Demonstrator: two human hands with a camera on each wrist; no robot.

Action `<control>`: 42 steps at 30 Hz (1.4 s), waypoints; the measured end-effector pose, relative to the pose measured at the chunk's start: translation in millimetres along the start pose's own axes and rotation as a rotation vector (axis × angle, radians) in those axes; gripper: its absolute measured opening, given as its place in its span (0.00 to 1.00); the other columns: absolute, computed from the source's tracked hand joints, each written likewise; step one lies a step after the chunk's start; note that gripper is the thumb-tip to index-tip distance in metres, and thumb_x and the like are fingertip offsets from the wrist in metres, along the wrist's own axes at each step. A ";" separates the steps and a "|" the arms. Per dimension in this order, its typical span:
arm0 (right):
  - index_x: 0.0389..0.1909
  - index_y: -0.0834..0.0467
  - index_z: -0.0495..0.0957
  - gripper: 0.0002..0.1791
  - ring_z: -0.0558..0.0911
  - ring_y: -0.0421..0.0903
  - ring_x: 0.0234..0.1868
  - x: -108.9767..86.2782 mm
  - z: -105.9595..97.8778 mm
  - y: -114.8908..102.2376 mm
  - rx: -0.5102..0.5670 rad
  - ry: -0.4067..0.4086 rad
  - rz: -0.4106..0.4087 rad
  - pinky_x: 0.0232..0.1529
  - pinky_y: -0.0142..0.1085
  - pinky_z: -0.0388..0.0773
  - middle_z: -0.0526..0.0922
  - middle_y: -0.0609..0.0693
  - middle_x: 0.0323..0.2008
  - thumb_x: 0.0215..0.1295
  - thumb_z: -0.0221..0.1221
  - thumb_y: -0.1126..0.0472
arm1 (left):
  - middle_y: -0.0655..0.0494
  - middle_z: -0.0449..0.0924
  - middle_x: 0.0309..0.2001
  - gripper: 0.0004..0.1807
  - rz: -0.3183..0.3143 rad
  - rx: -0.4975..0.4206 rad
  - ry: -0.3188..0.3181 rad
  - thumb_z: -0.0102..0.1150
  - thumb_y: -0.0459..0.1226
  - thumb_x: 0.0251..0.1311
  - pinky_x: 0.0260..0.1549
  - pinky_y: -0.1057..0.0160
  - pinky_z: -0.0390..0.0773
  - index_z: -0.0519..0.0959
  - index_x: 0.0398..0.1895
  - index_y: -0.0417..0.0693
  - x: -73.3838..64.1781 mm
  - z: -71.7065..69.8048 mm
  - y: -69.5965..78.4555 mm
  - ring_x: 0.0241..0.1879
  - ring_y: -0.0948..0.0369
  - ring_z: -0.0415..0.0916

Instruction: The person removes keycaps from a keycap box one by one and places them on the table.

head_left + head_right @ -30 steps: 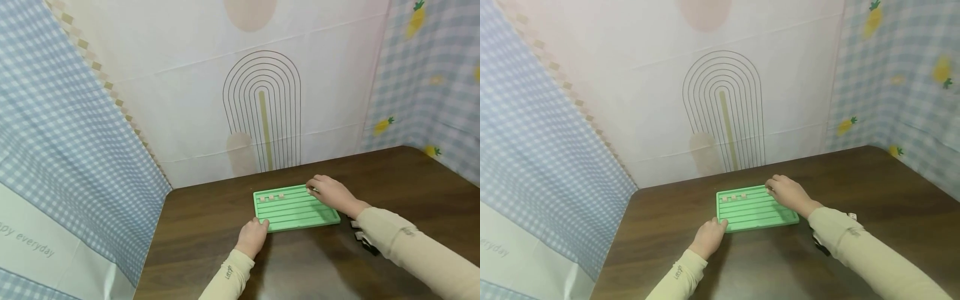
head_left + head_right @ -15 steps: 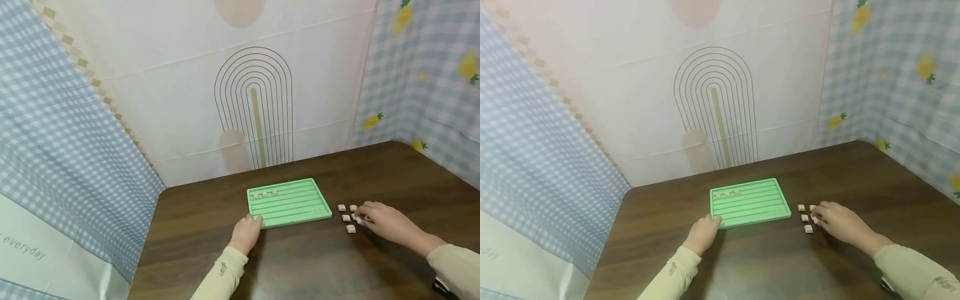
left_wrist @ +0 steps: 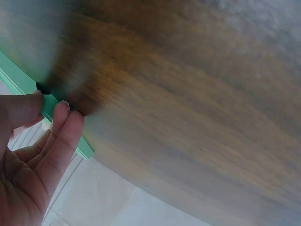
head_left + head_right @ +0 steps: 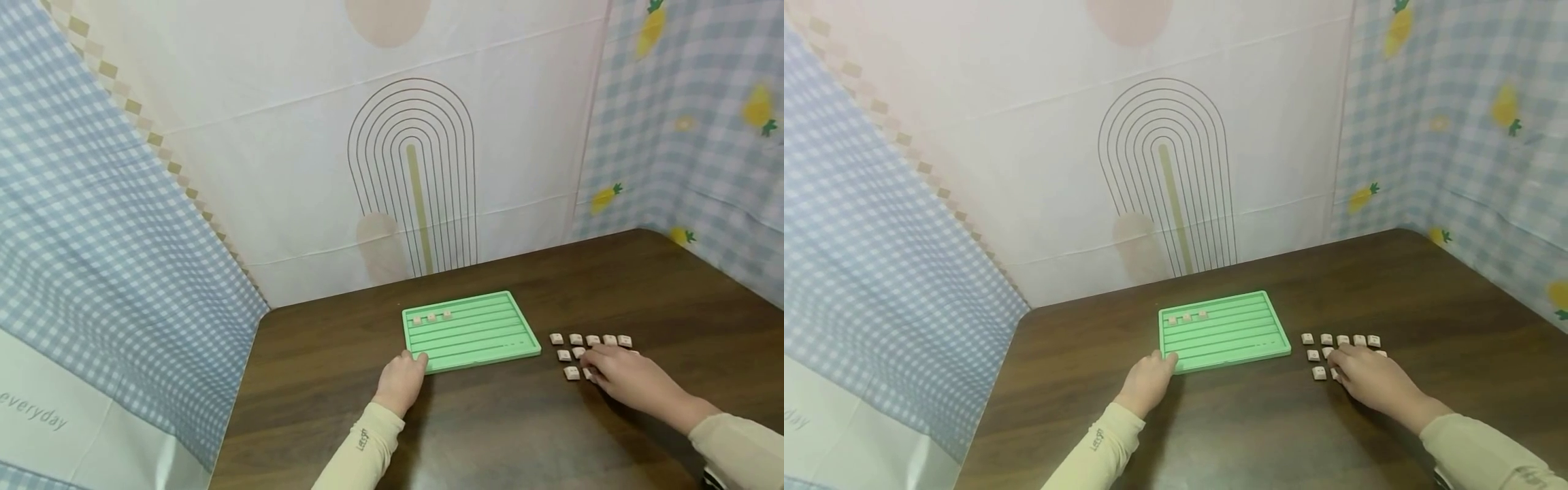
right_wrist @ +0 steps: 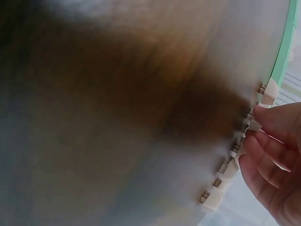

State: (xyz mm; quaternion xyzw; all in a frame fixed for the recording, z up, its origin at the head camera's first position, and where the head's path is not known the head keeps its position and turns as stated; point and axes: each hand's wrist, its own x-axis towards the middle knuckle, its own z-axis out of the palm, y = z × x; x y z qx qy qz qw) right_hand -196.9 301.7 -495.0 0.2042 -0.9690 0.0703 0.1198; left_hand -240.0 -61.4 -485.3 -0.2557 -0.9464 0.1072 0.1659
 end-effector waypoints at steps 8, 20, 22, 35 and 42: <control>0.34 0.51 0.78 0.09 0.80 0.46 0.35 6.2 -2.3 -1.8 0.038 -0.044 0.040 0.32 0.42 0.77 0.79 0.45 0.35 0.51 0.65 0.60 | 0.48 0.75 0.25 0.04 -0.011 -0.011 -0.039 0.54 0.30 0.56 0.17 0.63 0.77 0.74 0.33 0.47 -1.4 -0.9 -6.7 0.22 0.56 0.76; 0.36 0.51 0.79 0.06 0.74 0.33 0.27 51.6 -26.0 -16.5 0.168 -0.099 0.077 0.24 0.32 0.70 0.79 0.38 0.29 0.56 0.61 0.59 | 0.49 0.75 0.24 0.03 -0.002 0.011 -0.018 0.55 0.31 0.57 0.17 0.66 0.76 0.74 0.32 0.48 -0.9 -2.7 -7.9 0.22 0.58 0.76; 0.37 0.52 0.79 0.07 0.77 0.35 0.30 67.7 -24.1 -25.5 0.182 -0.054 0.045 0.27 0.34 0.72 0.80 0.40 0.31 0.57 0.61 0.59 | 0.49 0.75 0.24 0.03 -0.002 0.006 -0.021 0.55 0.31 0.57 0.17 0.65 0.76 0.74 0.32 0.48 -1.0 -4.3 -8.2 0.22 0.58 0.76; 0.45 0.57 0.77 0.13 0.79 0.49 0.43 178.0 26.4 -83.5 0.254 -0.098 0.050 0.38 0.43 0.77 0.80 0.52 0.42 0.60 0.59 0.59 | 0.52 0.74 0.22 0.03 0.026 0.041 0.031 0.56 0.32 0.56 0.15 0.67 0.75 0.75 0.31 0.50 -3.0 -3.9 -8.8 0.19 0.60 0.74; 0.46 0.58 0.77 0.15 0.76 0.56 0.48 195.2 49.4 -98.8 0.280 -0.121 0.146 0.42 0.50 0.76 0.79 0.56 0.45 0.62 0.57 0.56 | 0.52 0.74 0.22 0.03 0.032 0.046 0.011 0.55 0.33 0.57 0.15 0.67 0.75 0.74 0.31 0.51 -4.8 -2.9 -2.2 0.19 0.60 0.74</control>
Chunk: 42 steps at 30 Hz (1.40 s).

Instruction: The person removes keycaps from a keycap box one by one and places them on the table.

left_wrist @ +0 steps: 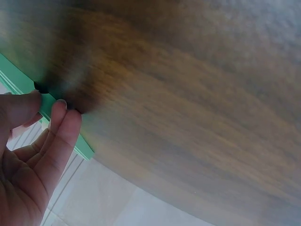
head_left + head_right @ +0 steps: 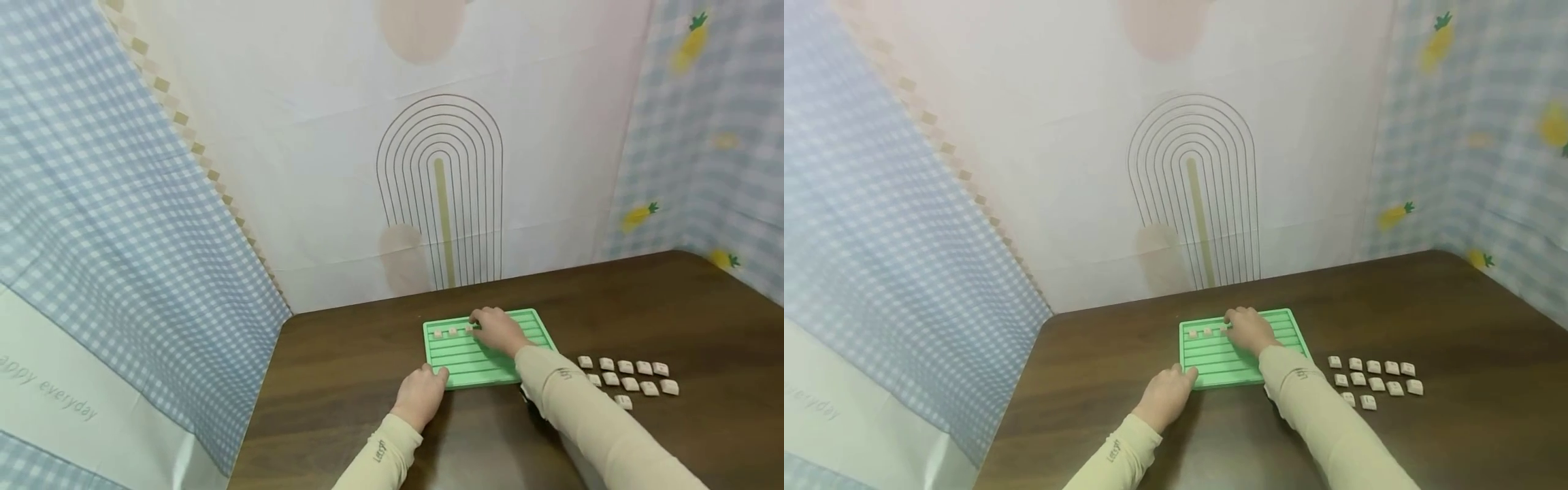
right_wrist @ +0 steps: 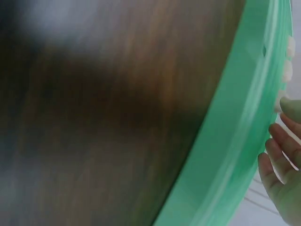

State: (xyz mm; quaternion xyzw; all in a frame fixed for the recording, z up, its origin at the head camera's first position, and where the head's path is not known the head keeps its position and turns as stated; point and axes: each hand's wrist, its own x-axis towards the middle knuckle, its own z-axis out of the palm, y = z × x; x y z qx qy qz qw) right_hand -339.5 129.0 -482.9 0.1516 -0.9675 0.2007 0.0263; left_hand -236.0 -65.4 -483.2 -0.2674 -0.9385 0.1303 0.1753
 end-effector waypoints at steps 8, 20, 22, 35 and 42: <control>0.41 0.57 0.78 0.10 0.75 0.53 0.41 -3.1 11.8 -4.9 -0.062 0.067 -0.019 0.36 0.45 0.76 0.79 0.54 0.39 0.63 0.56 0.58 | 0.52 0.75 0.23 0.02 -0.009 0.035 -0.013 0.55 0.35 0.57 0.15 0.68 0.74 0.75 0.33 0.52 0.7 4.1 5.3 0.19 0.61 0.74; 0.38 0.57 0.77 0.07 0.76 0.49 0.38 -4.8 -3.2 -9.0 -0.090 0.092 -0.054 0.33 0.41 0.75 0.79 0.51 0.35 0.62 0.57 0.59 | 0.51 0.74 0.23 0.02 -0.010 0.016 -0.027 0.56 0.34 0.57 0.16 0.67 0.75 0.74 0.32 0.50 1.7 1.8 2.1 0.20 0.59 0.74; 0.38 0.57 0.77 0.07 0.76 0.49 0.38 -8.9 -12.4 -8.5 -0.066 0.098 -0.073 0.33 0.42 0.76 0.79 0.52 0.36 0.62 0.57 0.59 | 0.51 0.74 0.23 0.02 -0.011 0.008 -0.030 0.56 0.33 0.57 0.16 0.67 0.75 0.74 0.32 0.50 1.6 1.7 1.4 0.20 0.59 0.74; 0.41 0.53 0.79 0.08 0.75 0.44 0.40 -87.5 -75.3 25.7 -0.056 0.088 -0.155 0.34 0.39 0.73 0.79 0.45 0.39 0.61 0.58 0.57 | 0.49 0.74 0.25 0.04 -0.017 -0.042 -0.056 0.56 0.32 0.57 0.17 0.65 0.76 0.73 0.32 0.48 3.8 4.2 2.1 0.21 0.57 0.75; 0.41 0.53 0.79 0.10 0.77 0.41 0.36 -145.6 -96.5 66.3 -0.049 0.071 -0.080 0.32 0.37 0.74 0.80 0.43 0.37 0.61 0.58 0.55 | 0.50 0.75 0.24 0.03 -0.007 -0.027 -0.039 0.57 0.33 0.57 0.16 0.66 0.76 0.73 0.31 0.48 3.1 0.0 2.0 0.20 0.58 0.74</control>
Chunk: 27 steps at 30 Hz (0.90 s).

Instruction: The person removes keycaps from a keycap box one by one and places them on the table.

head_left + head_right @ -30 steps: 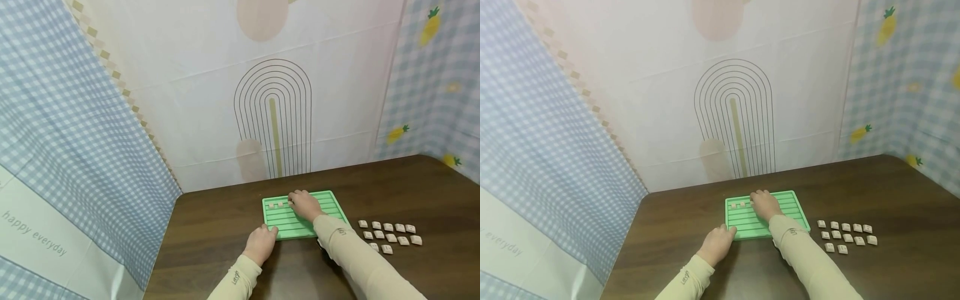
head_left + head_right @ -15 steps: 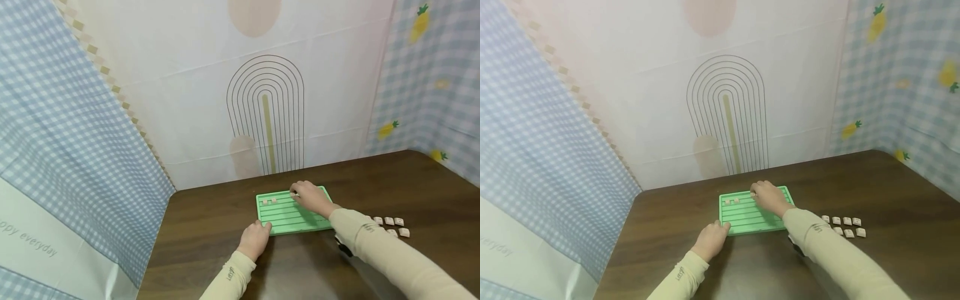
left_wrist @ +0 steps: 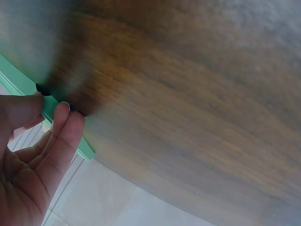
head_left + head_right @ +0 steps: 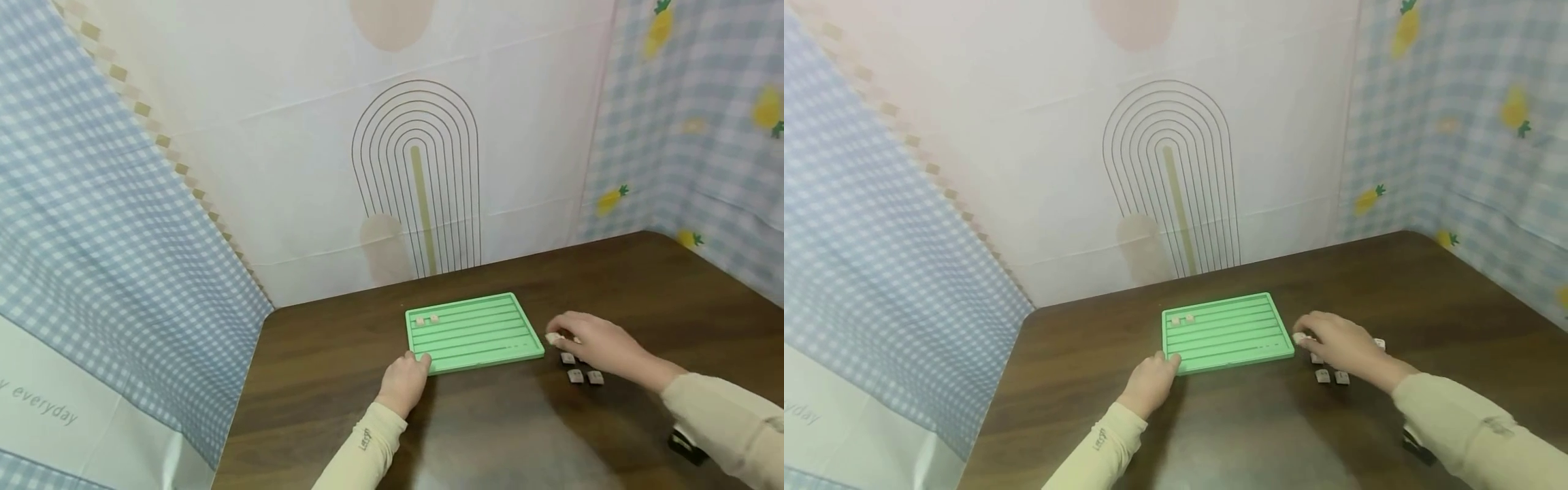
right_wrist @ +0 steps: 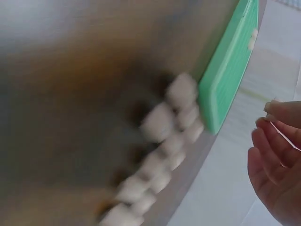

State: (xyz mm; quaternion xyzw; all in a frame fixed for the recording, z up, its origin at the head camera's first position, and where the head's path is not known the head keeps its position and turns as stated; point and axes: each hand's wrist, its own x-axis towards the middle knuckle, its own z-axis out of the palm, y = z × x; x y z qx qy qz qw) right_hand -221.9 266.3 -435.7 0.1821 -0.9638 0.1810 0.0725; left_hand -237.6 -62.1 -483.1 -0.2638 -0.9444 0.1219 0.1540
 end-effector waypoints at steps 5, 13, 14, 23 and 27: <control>0.39 0.53 0.78 0.09 0.77 0.39 0.32 -33.6 -3.3 23.9 -0.048 -0.026 0.055 0.28 0.35 0.73 0.80 0.43 0.35 0.58 0.60 0.58 | 0.50 0.74 0.23 0.02 0.000 -0.008 0.013 0.56 0.34 0.57 0.17 0.66 0.76 0.73 0.31 0.48 1.3 -0.4 -1.0 0.20 0.58 0.75; 0.30 0.50 0.77 0.11 0.77 0.41 0.31 -70.1 16.5 43.0 -0.288 0.111 -0.056 0.27 0.35 0.75 0.77 0.40 0.30 0.47 0.67 0.63 | 0.48 0.74 0.23 0.01 -0.003 -0.044 -0.006 0.54 0.33 0.58 0.17 0.64 0.77 0.73 0.32 0.48 0.9 -1.2 -0.9 0.21 0.57 0.75; 0.30 0.50 0.77 0.11 0.77 0.41 0.30 -71.2 18.1 44.1 -0.291 0.108 -0.049 0.26 0.35 0.74 0.77 0.40 0.30 0.47 0.67 0.63 | 0.48 0.74 0.23 0.01 -0.003 -0.046 -0.004 0.54 0.33 0.58 0.17 0.64 0.77 0.73 0.32 0.47 0.8 -1.8 -1.1 0.21 0.56 0.75; 0.33 0.51 0.78 0.08 0.80 0.45 0.33 -73.1 24.8 48.0 -0.230 0.000 0.035 0.29 0.38 0.77 0.80 0.43 0.33 0.51 0.65 0.62 | 0.48 0.74 0.24 0.02 -0.011 -0.033 -0.045 0.54 0.32 0.58 0.17 0.65 0.76 0.72 0.33 0.47 -0.2 -5.5 -0.3 0.21 0.57 0.75; 0.32 0.50 0.78 0.08 0.79 0.45 0.33 -73.6 26.5 48.5 -0.220 0.002 0.039 0.28 0.38 0.76 0.80 0.44 0.33 0.50 0.65 0.62 | 0.48 0.74 0.25 0.02 -0.015 -0.030 -0.061 0.54 0.33 0.59 0.18 0.65 0.76 0.72 0.33 0.47 0.9 -3.9 0.2 0.21 0.57 0.75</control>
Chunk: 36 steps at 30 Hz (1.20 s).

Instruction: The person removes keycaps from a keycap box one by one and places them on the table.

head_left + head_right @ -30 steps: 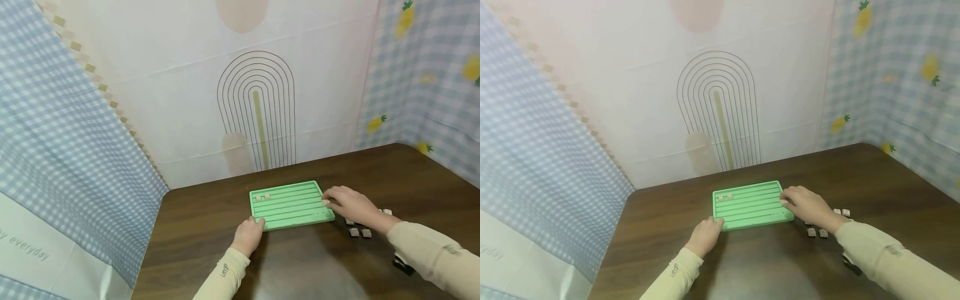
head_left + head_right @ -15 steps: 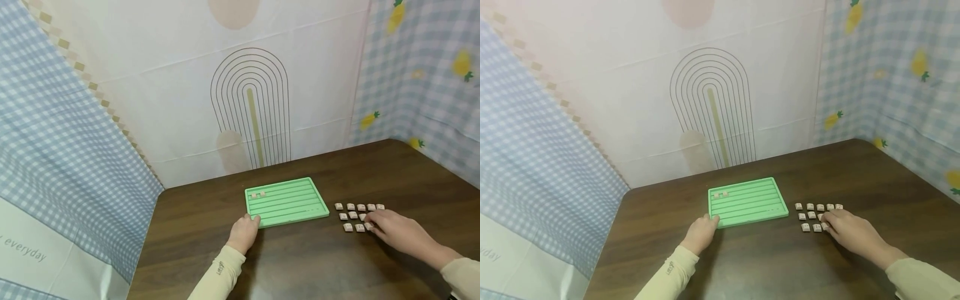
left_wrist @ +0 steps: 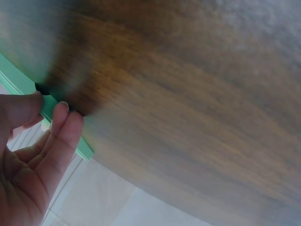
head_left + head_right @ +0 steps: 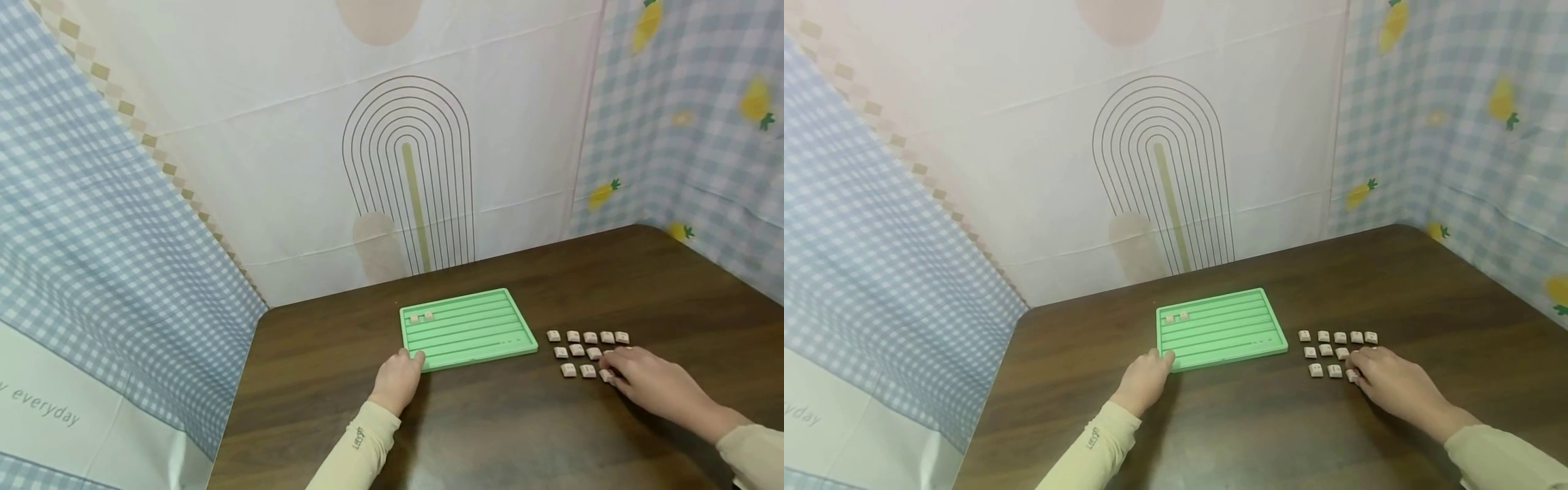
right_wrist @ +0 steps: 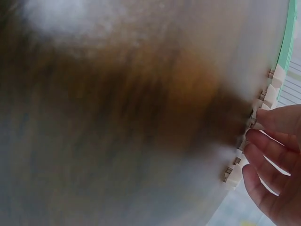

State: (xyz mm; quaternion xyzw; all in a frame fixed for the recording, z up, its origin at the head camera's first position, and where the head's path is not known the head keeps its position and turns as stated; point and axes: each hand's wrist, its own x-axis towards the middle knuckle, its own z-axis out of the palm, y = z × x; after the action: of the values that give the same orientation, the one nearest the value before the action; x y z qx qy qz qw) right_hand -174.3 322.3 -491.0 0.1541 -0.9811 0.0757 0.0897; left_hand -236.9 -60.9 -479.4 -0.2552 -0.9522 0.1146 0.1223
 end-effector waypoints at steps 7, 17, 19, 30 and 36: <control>0.36 0.51 0.80 0.10 0.80 0.50 0.37 2.2 -3.1 0.0 0.024 -0.039 0.050 0.29 0.43 0.77 0.82 0.47 0.37 0.50 0.65 0.58 | 0.48 0.74 0.25 0.02 -0.011 -0.018 0.003 0.52 0.32 0.59 0.18 0.64 0.77 0.72 0.33 0.48 -1.1 -1.1 -1.4 0.23 0.56 0.75; 0.37 0.52 0.79 0.11 0.79 0.41 0.31 19.5 -17.1 -7.5 0.084 -0.069 0.078 0.25 0.39 0.75 0.82 0.45 0.35 0.52 0.64 0.57 | 0.49 0.75 0.26 0.03 -0.009 -0.010 -0.011 0.54 0.32 0.59 0.19 0.65 0.77 0.73 0.34 0.48 1.4 1.3 -1.6 0.24 0.57 0.76; 0.38 0.52 0.79 0.10 0.78 0.39 0.29 30.1 -17.3 -15.8 0.095 -0.067 0.068 0.23 0.36 0.73 0.81 0.44 0.33 0.54 0.63 0.57 | 0.49 0.75 0.26 0.02 -0.014 -0.013 -0.009 0.54 0.32 0.59 0.20 0.65 0.77 0.73 0.34 0.48 1.4 0.8 -2.3 0.24 0.57 0.76; 0.37 0.51 0.80 0.08 0.80 0.43 0.33 110.8 3.2 -79.5 0.122 0.063 -0.062 0.24 0.36 0.74 0.82 0.45 0.35 0.56 0.62 0.57 | 0.49 0.74 0.26 0.02 -0.015 -0.019 -0.003 0.54 0.31 0.58 0.20 0.64 0.77 0.72 0.33 0.47 -0.9 0.6 -5.2 0.24 0.57 0.76; 0.37 0.52 0.81 0.08 0.81 0.44 0.36 152.7 16.9 -108.3 0.158 0.080 -0.100 0.29 0.39 0.77 0.83 0.45 0.35 0.56 0.62 0.57 | 0.50 0.75 0.25 0.03 -0.007 -0.004 0.026 0.54 0.32 0.58 0.19 0.66 0.76 0.73 0.32 0.49 -0.5 1.0 -2.3 0.23 0.58 0.75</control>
State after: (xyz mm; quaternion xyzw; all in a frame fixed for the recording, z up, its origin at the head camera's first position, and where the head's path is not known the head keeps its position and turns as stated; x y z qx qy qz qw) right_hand -285.6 173.3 -463.9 0.2066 -0.9587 0.1544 0.1200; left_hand -237.8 -63.3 -479.7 -0.2537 -0.9516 0.1090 0.1348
